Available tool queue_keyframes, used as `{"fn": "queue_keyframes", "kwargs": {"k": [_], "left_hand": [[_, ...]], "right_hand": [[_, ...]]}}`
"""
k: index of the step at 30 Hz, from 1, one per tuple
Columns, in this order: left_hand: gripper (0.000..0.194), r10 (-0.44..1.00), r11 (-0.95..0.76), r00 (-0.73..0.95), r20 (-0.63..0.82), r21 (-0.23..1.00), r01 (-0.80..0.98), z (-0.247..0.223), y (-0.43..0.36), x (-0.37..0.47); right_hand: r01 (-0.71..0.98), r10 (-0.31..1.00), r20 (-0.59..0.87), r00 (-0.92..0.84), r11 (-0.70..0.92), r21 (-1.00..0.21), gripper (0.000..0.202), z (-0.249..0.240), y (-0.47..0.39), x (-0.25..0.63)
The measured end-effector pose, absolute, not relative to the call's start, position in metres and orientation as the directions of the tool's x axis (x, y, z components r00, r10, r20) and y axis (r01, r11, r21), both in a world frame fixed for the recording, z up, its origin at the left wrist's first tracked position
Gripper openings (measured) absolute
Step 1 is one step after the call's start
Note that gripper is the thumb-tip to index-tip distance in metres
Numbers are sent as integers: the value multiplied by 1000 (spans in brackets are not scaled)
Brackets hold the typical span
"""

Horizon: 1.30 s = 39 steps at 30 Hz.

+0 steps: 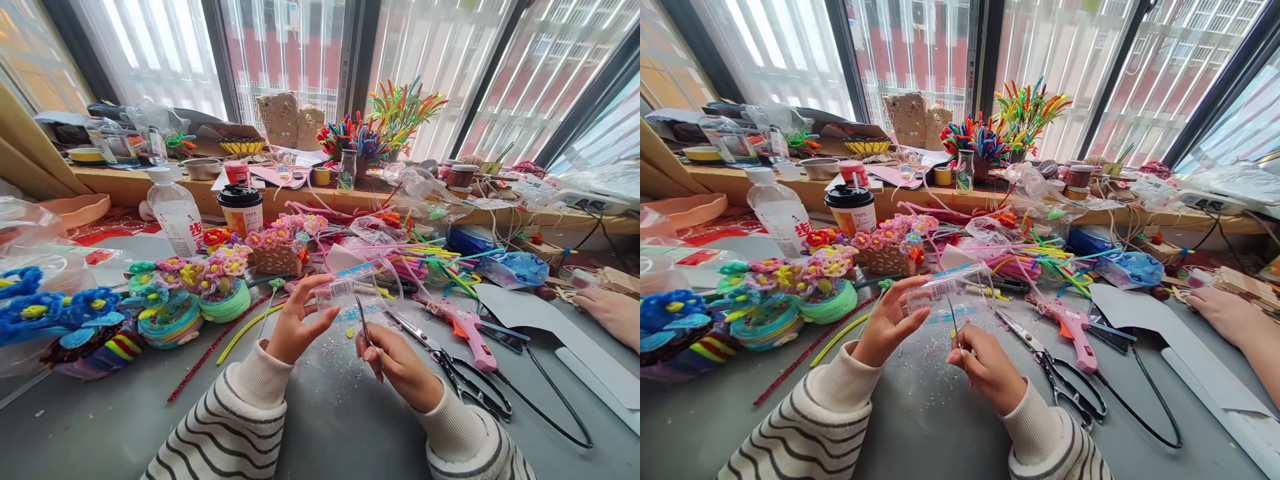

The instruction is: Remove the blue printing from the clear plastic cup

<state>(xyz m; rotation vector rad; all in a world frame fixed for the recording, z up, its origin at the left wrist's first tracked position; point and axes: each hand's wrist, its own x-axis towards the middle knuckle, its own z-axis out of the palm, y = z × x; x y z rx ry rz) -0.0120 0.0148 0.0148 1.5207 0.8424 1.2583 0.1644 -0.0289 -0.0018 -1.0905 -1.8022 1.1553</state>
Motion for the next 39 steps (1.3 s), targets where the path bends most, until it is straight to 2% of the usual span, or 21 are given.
{"fn": "queue_keyframes", "kwargs": {"k": [9,15,22,29,39], "left_hand": [[42,912,-342,205,354,935,-93,12,15,-12],[44,910,-353,201,362,932,-79,12,15,-13],[43,898,-391,188,398,917,-77,12,14,-13],[41,920,-337,177,350,936,-102,11,16,-13],[40,954,-263,94,283,948,-181,17,8,-4]], "right_hand": [[232,925,166,-342,255,-939,54,-6,-27,162],[210,935,106,-338,185,-960,53,-9,-27,162],[176,923,105,-371,181,-968,52,-10,-27,163],[165,929,81,-360,149,-975,54,-7,-27,162],[34,948,80,-308,95,-995,44,-3,-30,155]]}}
